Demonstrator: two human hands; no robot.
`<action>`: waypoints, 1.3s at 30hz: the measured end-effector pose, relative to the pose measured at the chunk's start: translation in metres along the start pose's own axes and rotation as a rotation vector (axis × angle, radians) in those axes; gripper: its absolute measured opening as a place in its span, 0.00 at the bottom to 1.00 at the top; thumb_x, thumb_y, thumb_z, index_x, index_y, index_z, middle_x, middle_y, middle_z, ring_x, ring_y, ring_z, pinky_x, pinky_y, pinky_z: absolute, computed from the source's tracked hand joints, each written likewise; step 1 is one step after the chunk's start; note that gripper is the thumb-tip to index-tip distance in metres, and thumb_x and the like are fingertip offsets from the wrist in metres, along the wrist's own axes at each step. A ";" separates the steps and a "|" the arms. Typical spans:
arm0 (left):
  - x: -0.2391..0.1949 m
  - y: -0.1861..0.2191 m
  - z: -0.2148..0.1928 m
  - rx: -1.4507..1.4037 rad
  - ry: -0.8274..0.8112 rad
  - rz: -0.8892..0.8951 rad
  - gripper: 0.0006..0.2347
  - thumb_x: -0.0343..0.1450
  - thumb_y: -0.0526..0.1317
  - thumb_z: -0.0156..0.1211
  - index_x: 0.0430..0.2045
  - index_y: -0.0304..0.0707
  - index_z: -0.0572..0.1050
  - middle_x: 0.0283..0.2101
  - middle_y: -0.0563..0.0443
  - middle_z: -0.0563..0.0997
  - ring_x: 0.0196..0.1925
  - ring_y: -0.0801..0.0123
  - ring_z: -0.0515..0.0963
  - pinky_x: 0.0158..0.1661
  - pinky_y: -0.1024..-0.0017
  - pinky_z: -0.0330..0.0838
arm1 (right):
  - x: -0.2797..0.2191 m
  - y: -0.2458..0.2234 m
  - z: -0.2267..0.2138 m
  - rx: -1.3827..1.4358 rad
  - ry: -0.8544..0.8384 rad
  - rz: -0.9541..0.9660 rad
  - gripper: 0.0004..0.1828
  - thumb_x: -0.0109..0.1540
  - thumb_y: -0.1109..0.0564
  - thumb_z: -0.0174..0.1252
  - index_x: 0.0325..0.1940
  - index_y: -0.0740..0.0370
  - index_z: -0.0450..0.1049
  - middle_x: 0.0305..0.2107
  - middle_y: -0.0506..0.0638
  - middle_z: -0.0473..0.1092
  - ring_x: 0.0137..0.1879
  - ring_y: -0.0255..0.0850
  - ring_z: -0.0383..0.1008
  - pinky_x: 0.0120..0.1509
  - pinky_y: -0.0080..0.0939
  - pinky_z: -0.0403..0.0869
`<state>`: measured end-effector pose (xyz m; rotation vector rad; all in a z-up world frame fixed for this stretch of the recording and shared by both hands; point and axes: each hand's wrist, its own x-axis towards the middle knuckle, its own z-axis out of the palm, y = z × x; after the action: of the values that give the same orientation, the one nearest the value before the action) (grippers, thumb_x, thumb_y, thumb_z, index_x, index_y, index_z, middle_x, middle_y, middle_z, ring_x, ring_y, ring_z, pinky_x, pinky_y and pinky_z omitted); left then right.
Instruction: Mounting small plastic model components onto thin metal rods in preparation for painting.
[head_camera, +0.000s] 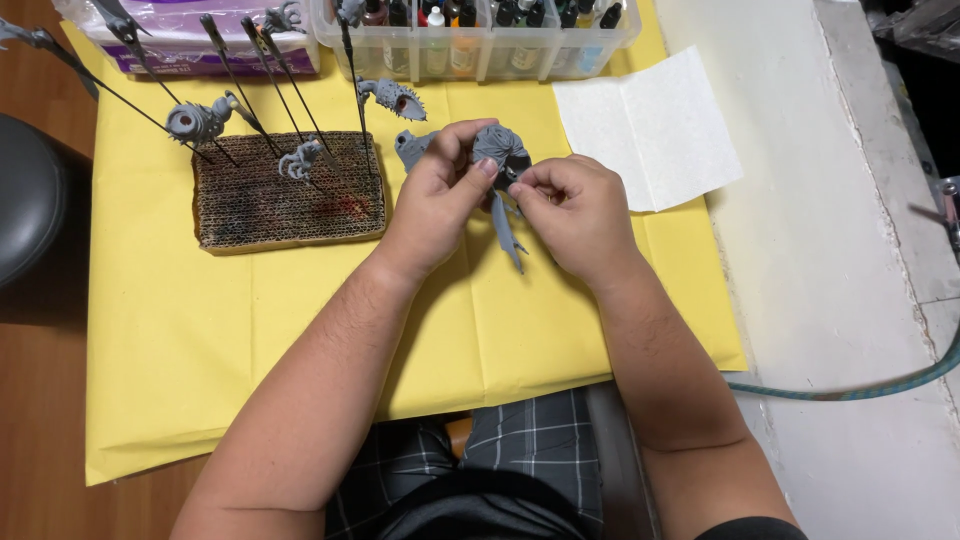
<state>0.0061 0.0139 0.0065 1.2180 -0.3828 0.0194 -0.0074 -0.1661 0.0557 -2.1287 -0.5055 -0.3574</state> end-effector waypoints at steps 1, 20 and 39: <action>0.000 -0.002 -0.001 0.002 0.004 0.004 0.17 0.79 0.32 0.52 0.65 0.38 0.66 0.36 0.57 0.69 0.37 0.79 0.74 0.39 0.77 0.83 | 0.001 0.001 0.000 -0.009 0.004 -0.042 0.02 0.60 0.68 0.64 0.34 0.67 0.82 0.18 0.50 0.71 0.31 0.41 0.71 0.41 0.39 0.71; -0.004 -0.004 0.001 0.124 0.010 0.033 0.19 0.76 0.30 0.58 0.64 0.38 0.68 0.37 0.53 0.72 0.40 0.78 0.72 0.41 0.75 0.85 | -0.003 0.008 0.009 -0.215 0.154 -0.372 0.06 0.64 0.66 0.58 0.34 0.66 0.79 0.22 0.52 0.72 0.35 0.48 0.74 0.45 0.45 0.71; 0.001 -0.015 -0.004 0.038 -0.018 -0.103 0.16 0.78 0.33 0.53 0.63 0.35 0.67 0.36 0.54 0.75 0.38 0.76 0.77 0.39 0.76 0.83 | -0.002 0.002 -0.002 -0.019 -0.079 0.158 0.05 0.61 0.66 0.62 0.39 0.66 0.82 0.18 0.53 0.72 0.29 0.43 0.71 0.37 0.42 0.71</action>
<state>0.0111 0.0123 -0.0081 1.2749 -0.3366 -0.0730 -0.0081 -0.1692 0.0541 -2.1916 -0.3766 -0.1897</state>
